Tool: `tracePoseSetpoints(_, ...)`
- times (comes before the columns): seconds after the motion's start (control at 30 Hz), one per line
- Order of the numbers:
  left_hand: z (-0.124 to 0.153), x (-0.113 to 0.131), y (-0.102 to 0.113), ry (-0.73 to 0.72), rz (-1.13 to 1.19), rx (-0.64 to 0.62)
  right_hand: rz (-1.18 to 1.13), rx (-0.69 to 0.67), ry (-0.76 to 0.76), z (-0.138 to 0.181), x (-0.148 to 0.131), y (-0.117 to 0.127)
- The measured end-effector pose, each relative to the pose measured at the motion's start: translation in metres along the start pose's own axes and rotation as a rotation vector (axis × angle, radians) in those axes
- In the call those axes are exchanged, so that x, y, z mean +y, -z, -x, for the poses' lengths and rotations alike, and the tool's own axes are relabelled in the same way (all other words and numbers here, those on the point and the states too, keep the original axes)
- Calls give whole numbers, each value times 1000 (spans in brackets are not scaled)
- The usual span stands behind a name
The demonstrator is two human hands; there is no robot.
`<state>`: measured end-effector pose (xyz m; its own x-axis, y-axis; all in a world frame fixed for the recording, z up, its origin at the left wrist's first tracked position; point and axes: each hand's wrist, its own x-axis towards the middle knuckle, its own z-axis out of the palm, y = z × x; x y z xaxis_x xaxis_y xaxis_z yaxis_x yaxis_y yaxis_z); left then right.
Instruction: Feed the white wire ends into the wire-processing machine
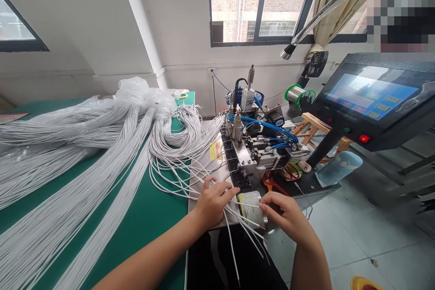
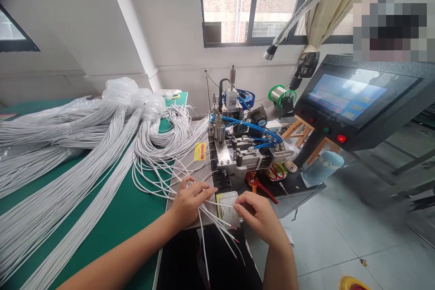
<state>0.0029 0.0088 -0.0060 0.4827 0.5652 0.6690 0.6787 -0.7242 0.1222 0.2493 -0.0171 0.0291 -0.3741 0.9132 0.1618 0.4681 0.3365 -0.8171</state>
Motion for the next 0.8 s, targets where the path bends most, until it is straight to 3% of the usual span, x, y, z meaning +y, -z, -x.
tracePoseSetpoints(0.27, 3, -2, -1, -61, -15, 40, 51, 295, -26, -23, 13, -20)
tracePoseSetpoints(0.57, 0, -4, -1, -168, 2, -25, -259, 305, 75, -32, 8, -37)
tracePoseSetpoints(0.8, 1, -2, 0, -78, -18, -61, -234, 306, 47, -34, 17, -31)
